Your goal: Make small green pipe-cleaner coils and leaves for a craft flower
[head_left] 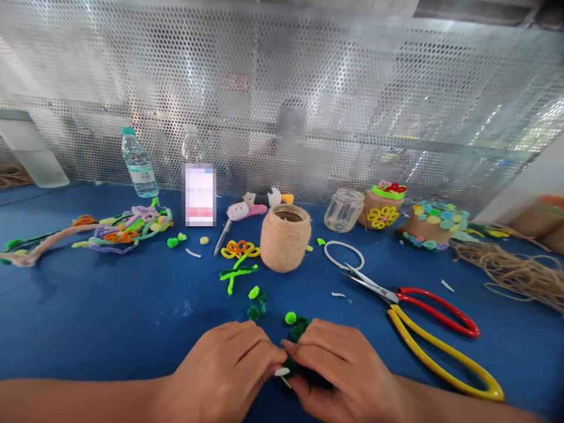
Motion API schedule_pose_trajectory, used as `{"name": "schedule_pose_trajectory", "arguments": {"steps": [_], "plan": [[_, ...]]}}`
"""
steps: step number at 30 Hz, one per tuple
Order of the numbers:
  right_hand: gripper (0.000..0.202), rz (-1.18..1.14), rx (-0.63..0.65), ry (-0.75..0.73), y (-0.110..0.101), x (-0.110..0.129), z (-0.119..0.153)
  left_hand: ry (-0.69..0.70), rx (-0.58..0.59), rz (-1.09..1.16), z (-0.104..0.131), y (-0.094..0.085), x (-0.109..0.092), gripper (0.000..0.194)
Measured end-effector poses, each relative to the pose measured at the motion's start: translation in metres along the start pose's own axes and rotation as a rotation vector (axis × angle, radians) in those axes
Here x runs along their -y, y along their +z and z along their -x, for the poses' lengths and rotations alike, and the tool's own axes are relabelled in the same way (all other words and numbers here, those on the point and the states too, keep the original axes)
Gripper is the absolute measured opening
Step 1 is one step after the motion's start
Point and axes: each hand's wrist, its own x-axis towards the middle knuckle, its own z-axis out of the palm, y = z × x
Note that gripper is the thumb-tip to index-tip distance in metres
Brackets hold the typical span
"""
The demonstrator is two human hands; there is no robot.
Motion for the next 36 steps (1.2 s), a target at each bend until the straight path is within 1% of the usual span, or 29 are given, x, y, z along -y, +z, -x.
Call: {"name": "schedule_pose_trajectory", "arguments": {"steps": [3, 6, 8, 13, 16, 19, 23, 29, 36], "plan": [[0.012, 0.034, -0.023, -0.042, -0.0019, 0.0003, 0.0003, 0.035, -0.004, -0.010, 0.0010, 0.0035, 0.0026, 0.035], [0.013, 0.055, 0.010, -0.051, -0.0043, 0.0010, 0.0008, 0.064, 0.006, -0.009, 0.0019, 0.0063, 0.0039, 0.036], [0.013, 0.049, 0.026, -0.056, -0.0052, 0.0019, 0.0008, 0.061, 0.017, -0.006, 0.0021, 0.0067, 0.0039, 0.036], [0.012, 0.017, 0.012, -0.062, -0.0036, 0.0030, -0.0001, 0.039, 0.024, 0.031, 0.0010, 0.0054, 0.0042, 0.035], [0.011, -0.017, 0.001, -0.033, -0.0020, 0.0020, -0.0009, 0.022, 0.023, 0.077, 0.0009, 0.0047, 0.0044, 0.036], [0.011, -0.048, 0.022, -0.002, -0.0020, 0.0005, -0.0010, 0.014, 0.035, 0.092, 0.0019, 0.0039, 0.0036, 0.033], [0.011, -0.042, 0.025, -0.039, -0.0027, -0.0005, 0.0006, 0.024, 0.037, 0.087, 0.0032, 0.0025, 0.0024, 0.031], [0.013, -0.026, 0.027, -0.047, -0.0009, -0.0006, 0.0020, 0.026, 0.059, 0.083, 0.0025, 0.0006, 0.0019, 0.028], [0.015, -0.043, 0.039, -0.063, -0.0035, -0.0004, 0.0018, -0.002, 0.050, 0.045, -0.0006, -0.0026, 0.0000, 0.031]]}}
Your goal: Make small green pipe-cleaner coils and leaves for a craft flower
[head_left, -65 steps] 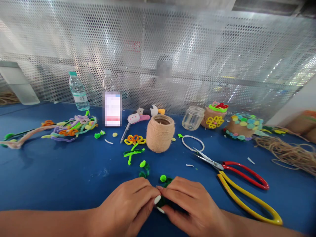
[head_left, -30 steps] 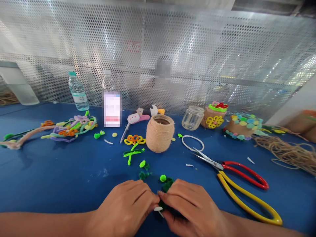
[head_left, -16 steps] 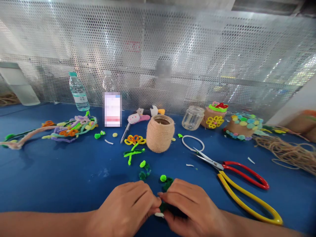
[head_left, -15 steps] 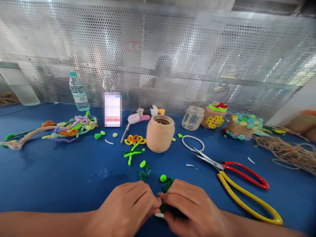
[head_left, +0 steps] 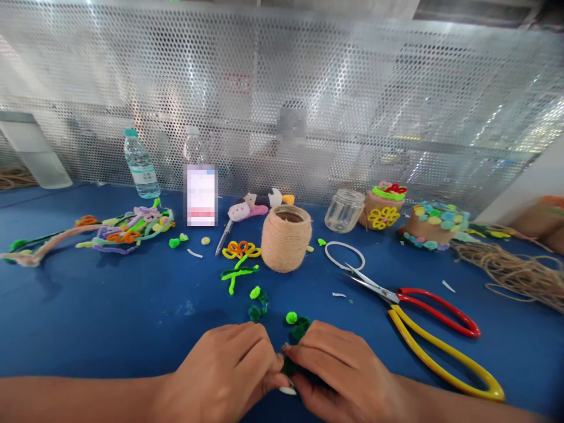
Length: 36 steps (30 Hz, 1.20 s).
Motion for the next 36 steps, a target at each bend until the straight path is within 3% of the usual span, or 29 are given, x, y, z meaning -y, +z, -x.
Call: {"name": "schedule_pose_trajectory", "arguments": {"steps": [18, 28, 30, 32, 36], "plan": [[0.012, 0.012, -0.007, 0.008, -0.0014, 0.0012, 0.0014, 0.045, 0.017, -0.034, 0.0013, 0.0039, 0.0014, 0.028], [0.012, 0.093, -0.055, 0.067, 0.0008, 0.0018, 0.0007, 0.055, -0.119, -0.047, 0.0000, 0.0051, -0.0008, 0.027], [0.005, 0.101, -0.095, 0.047, 0.0005, 0.0017, 0.0014, 0.029, -0.128, -0.028, -0.0007, 0.0054, 0.0000, 0.027], [0.014, 0.106, -0.123, 0.030, 0.0003, 0.0011, 0.0024, -0.025, -0.126, 0.010, -0.0014, 0.0058, 0.0014, 0.026], [0.022, 0.083, -0.054, 0.043, -0.0021, -0.0002, 0.0023, -0.113, -0.077, 0.106, -0.0024, 0.0047, 0.0032, 0.025]]}}
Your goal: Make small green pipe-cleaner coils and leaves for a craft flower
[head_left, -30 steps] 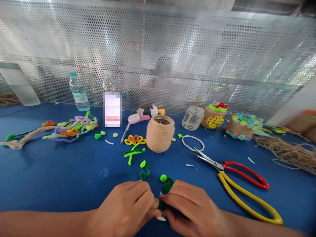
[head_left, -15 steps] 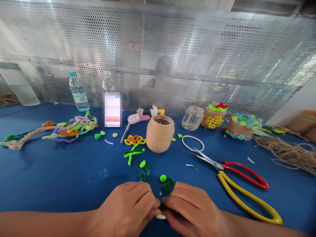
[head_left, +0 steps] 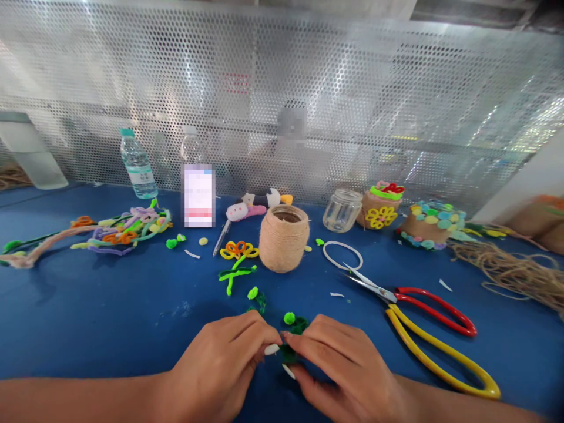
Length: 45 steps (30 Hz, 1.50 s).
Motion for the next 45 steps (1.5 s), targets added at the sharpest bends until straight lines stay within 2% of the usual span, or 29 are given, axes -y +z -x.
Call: {"name": "schedule_pose_trajectory", "arguments": {"steps": [8, 15, 22, 32, 41, 45], "plan": [[0.024, -0.044, 0.134, -0.045, -0.0078, 0.0016, -0.0057, -0.024, 0.045, 0.054, 0.0011, -0.0030, 0.0000, 0.026], [0.026, -0.016, 0.085, -0.071, -0.0086, 0.0018, -0.0081, 0.013, 0.037, 0.004, 0.0011, -0.0044, -0.0041, 0.028], [0.025, -0.043, 0.116, -0.063, -0.0068, 0.0010, -0.0043, 0.096, 0.025, -0.055, 0.0039, -0.0028, -0.0009, 0.033], [0.017, -0.066, 0.083, -0.008, -0.0031, 0.0024, -0.0050, 0.159, -0.022, -0.160, 0.0060, -0.0026, -0.0071, 0.026], [0.018, -0.055, 0.082, 0.032, 0.0000, 0.0022, -0.0038, 0.200, 0.011, -0.191, 0.0051, -0.0004, -0.0044, 0.024], [0.021, -0.028, 0.087, 0.030, 0.0001, 0.0036, -0.0030, 0.264, 0.020, -0.201, 0.0037, 0.0010, -0.0030, 0.025]]}}
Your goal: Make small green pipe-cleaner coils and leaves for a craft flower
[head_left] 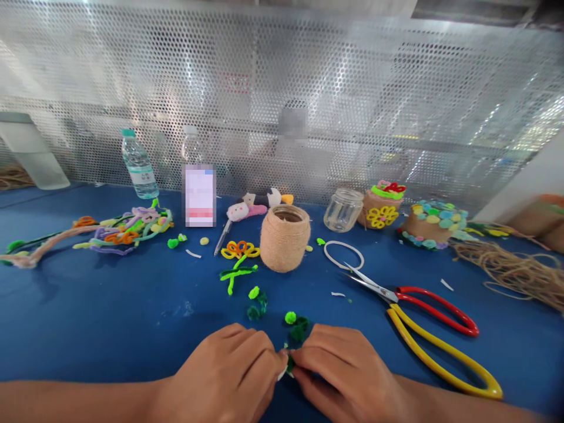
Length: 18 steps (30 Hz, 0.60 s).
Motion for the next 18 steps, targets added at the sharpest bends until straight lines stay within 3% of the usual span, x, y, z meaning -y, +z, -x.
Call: {"name": "schedule_pose_trajectory", "arguments": {"steps": [9, 14, 18], "plan": [[0.024, 0.017, 0.000, 0.014, 0.0034, 0.0012, 0.0037, 0.019, -0.113, -0.031, -0.0023, 0.0019, -0.0029, 0.016], [0.029, 0.048, 0.032, -0.045, 0.0037, -0.0004, 0.0044, -0.055, -0.023, 0.020, -0.0005, -0.0004, -0.0014, 0.027], [0.023, 0.019, 0.049, -0.007, 0.0010, 0.0027, 0.0021, -0.105, 0.003, 0.070, 0.0009, -0.0018, -0.0003, 0.030]]}}
